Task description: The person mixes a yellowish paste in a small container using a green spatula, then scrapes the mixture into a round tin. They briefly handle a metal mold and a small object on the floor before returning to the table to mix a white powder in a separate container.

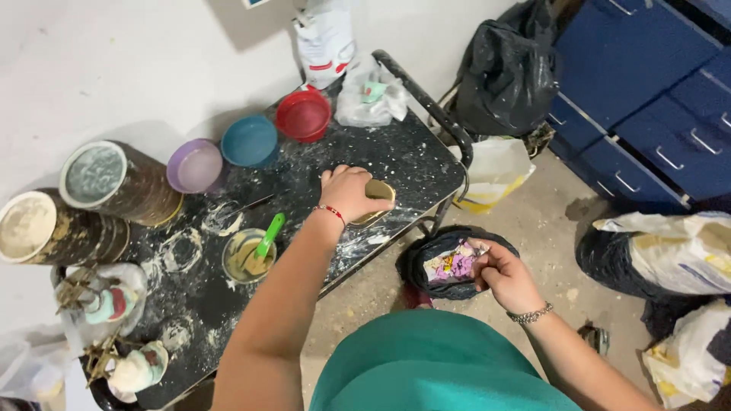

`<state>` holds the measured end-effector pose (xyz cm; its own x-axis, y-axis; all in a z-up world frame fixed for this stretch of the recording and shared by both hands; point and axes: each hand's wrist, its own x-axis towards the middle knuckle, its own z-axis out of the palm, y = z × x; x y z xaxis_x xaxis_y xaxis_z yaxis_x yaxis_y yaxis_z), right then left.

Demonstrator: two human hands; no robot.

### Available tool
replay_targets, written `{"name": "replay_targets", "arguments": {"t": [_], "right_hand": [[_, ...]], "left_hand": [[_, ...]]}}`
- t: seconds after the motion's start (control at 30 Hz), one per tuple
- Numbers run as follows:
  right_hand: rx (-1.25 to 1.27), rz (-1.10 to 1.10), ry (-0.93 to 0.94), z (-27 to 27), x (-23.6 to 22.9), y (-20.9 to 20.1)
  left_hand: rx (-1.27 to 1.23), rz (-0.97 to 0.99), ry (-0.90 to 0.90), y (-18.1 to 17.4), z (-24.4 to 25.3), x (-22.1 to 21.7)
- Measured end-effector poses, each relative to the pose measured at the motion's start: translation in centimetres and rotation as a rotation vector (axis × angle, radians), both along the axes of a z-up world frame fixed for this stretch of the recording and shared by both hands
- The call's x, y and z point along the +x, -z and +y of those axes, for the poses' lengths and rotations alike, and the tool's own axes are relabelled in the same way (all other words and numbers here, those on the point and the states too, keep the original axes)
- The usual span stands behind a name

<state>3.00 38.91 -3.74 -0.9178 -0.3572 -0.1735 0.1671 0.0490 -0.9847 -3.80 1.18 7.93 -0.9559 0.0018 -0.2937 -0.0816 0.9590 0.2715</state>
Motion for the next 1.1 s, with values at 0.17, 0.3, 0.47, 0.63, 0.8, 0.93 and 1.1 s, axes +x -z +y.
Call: {"name": "replay_targets", "arguments": {"t": [0.17,0.3,0.47,0.63,0.8,0.93,1.1], "right_hand": [[0.005,0.019,0.002,0.1,0.0,0.1],[0.013,0.028,-0.021,-0.7,-0.3,-1.3],[0.022,0.049,-0.066,-1.4,-0.8,-1.9],[0.029,0.061,-0.101,-1.9,-1.2,-1.6],[0.001,0.043,-0.097,-3.3,-1.5,-1.0],[0.018,0.074,-0.209,-4.4,-2.5,-1.2],[0.147,0.04,-0.271,-7.0,-2.3,-4.3]], "left_hand": [[-0.05,0.053,0.212,2.5,0.1,-1.3],[-0.086,0.048,0.372,3.2,0.2,-1.7],[-0.056,0.077,0.53,1.6,0.0,0.1],[-0.003,0.176,0.623,1.5,-2.1,2.5],[0.076,0.405,0.641,3.7,-5.5,6.4],[0.065,0.662,0.516,2.5,-8.4,13.3],[0.035,0.591,-0.073,0.2,-13.2,23.7]]}}
